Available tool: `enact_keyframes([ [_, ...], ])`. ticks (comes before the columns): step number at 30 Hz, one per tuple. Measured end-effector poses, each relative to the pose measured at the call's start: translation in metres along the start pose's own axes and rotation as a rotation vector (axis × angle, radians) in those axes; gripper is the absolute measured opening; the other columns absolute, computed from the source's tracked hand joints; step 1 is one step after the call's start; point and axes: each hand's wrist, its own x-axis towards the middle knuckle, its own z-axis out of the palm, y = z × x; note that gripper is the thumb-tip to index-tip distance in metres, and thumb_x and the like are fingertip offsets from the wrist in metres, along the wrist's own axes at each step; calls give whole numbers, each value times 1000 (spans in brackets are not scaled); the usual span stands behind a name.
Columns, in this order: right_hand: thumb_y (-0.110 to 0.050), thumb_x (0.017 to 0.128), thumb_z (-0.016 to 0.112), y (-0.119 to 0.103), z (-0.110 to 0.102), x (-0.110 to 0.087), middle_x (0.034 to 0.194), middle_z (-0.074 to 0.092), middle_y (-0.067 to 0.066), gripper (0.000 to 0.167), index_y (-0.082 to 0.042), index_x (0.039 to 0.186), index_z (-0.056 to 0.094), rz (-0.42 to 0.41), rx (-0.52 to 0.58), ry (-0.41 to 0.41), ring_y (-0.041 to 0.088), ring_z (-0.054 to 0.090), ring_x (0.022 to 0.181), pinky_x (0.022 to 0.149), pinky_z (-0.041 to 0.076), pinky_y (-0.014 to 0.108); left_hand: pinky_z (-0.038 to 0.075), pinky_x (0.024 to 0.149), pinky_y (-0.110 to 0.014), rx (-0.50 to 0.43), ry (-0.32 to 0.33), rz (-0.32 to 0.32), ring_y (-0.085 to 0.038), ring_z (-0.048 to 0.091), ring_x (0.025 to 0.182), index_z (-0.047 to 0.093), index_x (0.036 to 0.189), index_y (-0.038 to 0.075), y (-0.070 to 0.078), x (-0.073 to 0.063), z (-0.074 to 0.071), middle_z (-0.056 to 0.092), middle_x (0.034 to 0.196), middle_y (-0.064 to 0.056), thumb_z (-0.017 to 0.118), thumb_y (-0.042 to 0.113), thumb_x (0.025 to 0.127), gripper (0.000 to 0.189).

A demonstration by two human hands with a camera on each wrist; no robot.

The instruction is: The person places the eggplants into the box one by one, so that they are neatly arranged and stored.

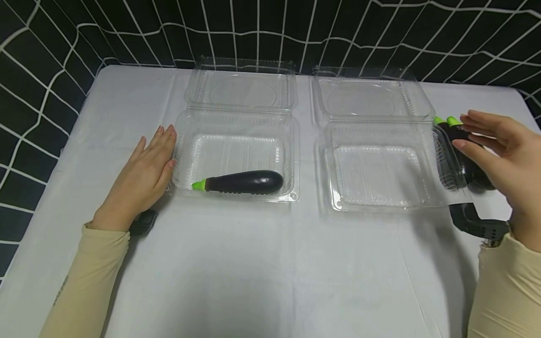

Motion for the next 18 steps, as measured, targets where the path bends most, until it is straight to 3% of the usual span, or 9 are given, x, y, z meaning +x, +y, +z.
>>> enact_keyframes([
  [5,1,89,61,3,-2,0,133,55,2,50,-7,136,50,36,-21,-6,-7,50,107,98,37,14,8,115,-47,-5,-3,1,-27,18,141,26,145,-7,0,-1,0,25,151,-19,40,13,100,51],
  [12,1,88,62,11,-6,2,117,57,-17,49,-4,136,50,48,43,-4,-11,49,97,93,36,7,8,115,-46,-6,-8,5,-27,18,141,25,145,-7,0,-1,0,25,151,-19,39,14,101,51],
  [18,3,87,62,16,-8,4,112,57,-21,48,-6,133,54,33,96,14,-10,51,98,89,38,5,8,115,-46,-5,-5,6,-27,18,141,25,145,-7,0,-1,1,25,151,-19,39,14,101,51],
])
